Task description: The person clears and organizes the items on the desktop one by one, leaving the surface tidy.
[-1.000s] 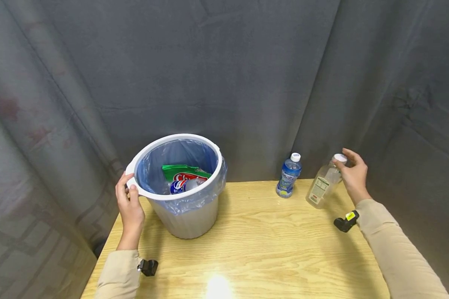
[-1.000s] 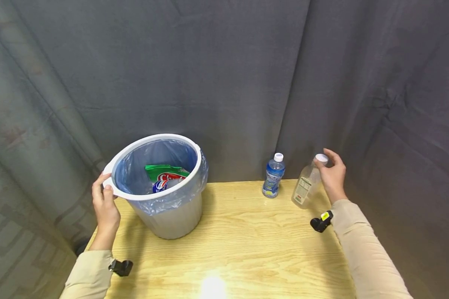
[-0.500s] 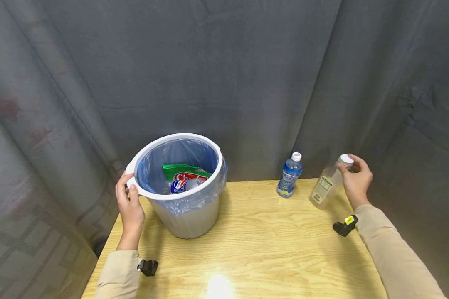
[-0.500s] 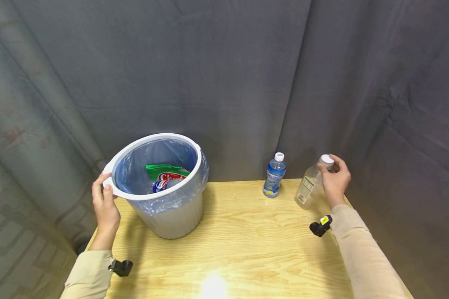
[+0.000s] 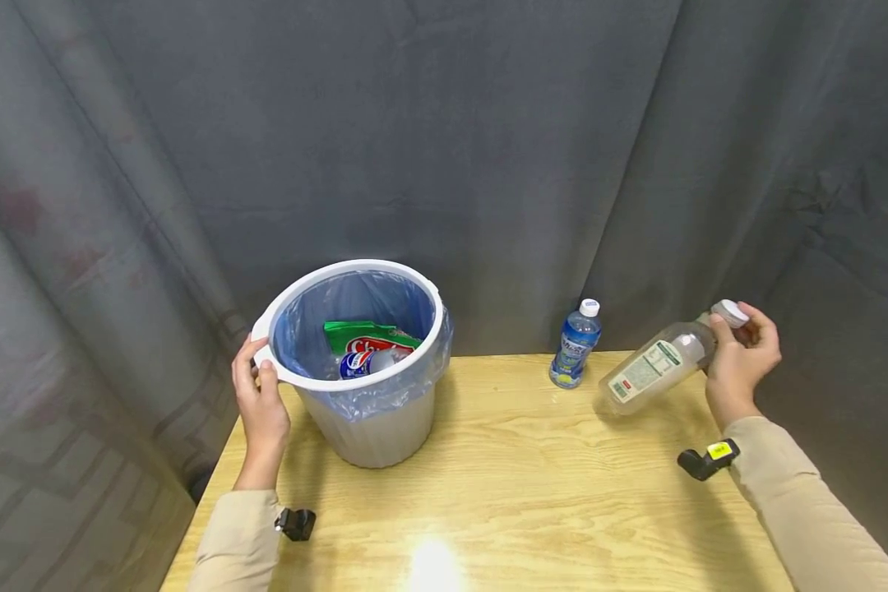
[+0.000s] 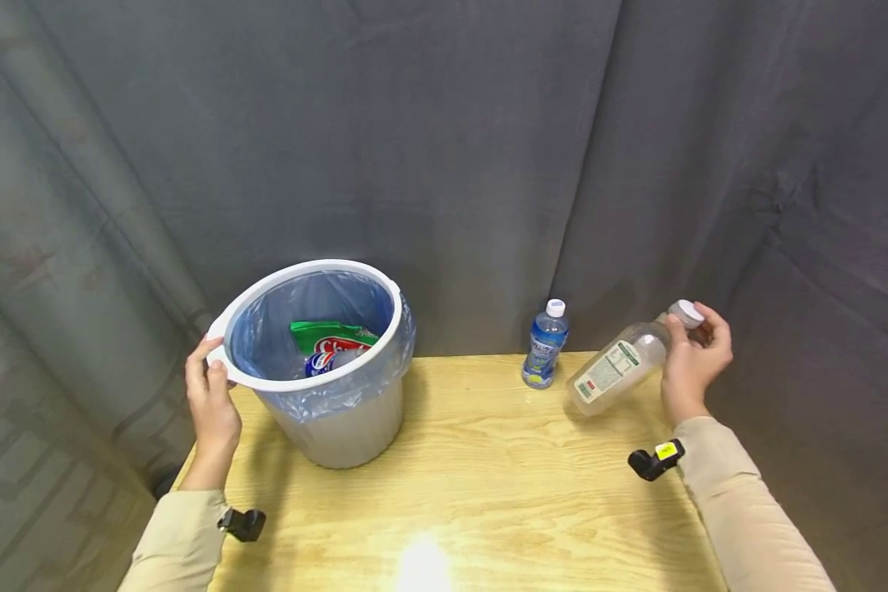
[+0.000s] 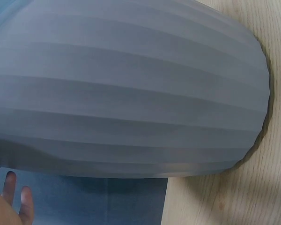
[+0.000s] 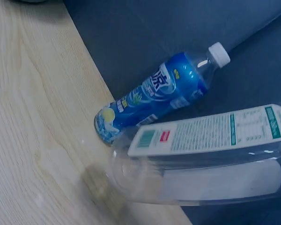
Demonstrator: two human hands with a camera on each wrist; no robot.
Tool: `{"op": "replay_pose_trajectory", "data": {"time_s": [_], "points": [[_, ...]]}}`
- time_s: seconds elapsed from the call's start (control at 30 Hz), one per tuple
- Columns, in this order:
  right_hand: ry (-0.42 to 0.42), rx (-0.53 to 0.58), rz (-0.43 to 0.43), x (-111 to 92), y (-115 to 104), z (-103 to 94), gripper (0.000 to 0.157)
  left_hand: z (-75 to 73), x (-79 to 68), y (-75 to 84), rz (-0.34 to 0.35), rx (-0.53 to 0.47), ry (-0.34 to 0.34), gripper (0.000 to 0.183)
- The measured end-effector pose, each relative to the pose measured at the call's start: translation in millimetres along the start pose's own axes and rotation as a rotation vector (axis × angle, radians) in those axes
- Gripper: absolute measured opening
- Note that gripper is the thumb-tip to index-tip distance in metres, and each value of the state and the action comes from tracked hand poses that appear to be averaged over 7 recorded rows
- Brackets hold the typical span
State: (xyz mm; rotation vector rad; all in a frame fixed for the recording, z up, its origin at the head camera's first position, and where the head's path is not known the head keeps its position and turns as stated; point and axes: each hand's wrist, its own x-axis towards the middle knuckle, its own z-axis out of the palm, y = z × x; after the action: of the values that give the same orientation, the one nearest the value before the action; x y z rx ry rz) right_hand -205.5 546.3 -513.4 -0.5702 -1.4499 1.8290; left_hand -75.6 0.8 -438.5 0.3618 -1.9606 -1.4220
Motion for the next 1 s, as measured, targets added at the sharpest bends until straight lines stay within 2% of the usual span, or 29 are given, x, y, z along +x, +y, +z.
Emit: {"op": "replay_pose_trajectory", "data": {"time_s": [0.1, 0.13, 0.27, 0.43, 0.57, 0.7, 0.83, 1.0], "points": [[0.0, 0.077, 0.012, -6, -8, 2.9, 0.034, 0.0, 1.1, -1.3, -0.009, 0.001, -0.003, 0.04], [-0.003, 0.104, 0.007, -8, -10, 4.4, 0.034, -0.5, 2.3, -6.1, -0.009, 0.003, -0.002, 0.04], [-0.024, 0.178, -0.047, -21, -21, 12.3, 0.032, -1.0, 4.4, -11.7, -0.012, 0.005, 0.005, 0.04], [-0.067, 0.337, -0.094, -38, -39, 26.4, 0.028, -0.6, 6.2, -18.4, -0.006, 0.007, 0.009, 0.039], [-0.129, 0.43, -0.098, -53, -55, 38.5, 0.027, -2.1, 10.9, -36.3, -0.009, 0.017, 0.01, 0.04], [-0.204, 0.466, -0.12, -67, -67, 49.6, 0.026, -2.2, 12.7, -41.2, 0.001, 0.019, 0.015, 0.039], [-0.271, 0.449, -0.177, -78, -72, 60.0, 0.026, -1.3, 14.6, -43.6, 0.012, 0.008, 0.03, 0.04], [-0.304, 0.497, -0.179, -92, -80, 72.7, 0.026, -0.7, 14.1, -43.9, 0.012, 0.002, 0.029, 0.039]]}}
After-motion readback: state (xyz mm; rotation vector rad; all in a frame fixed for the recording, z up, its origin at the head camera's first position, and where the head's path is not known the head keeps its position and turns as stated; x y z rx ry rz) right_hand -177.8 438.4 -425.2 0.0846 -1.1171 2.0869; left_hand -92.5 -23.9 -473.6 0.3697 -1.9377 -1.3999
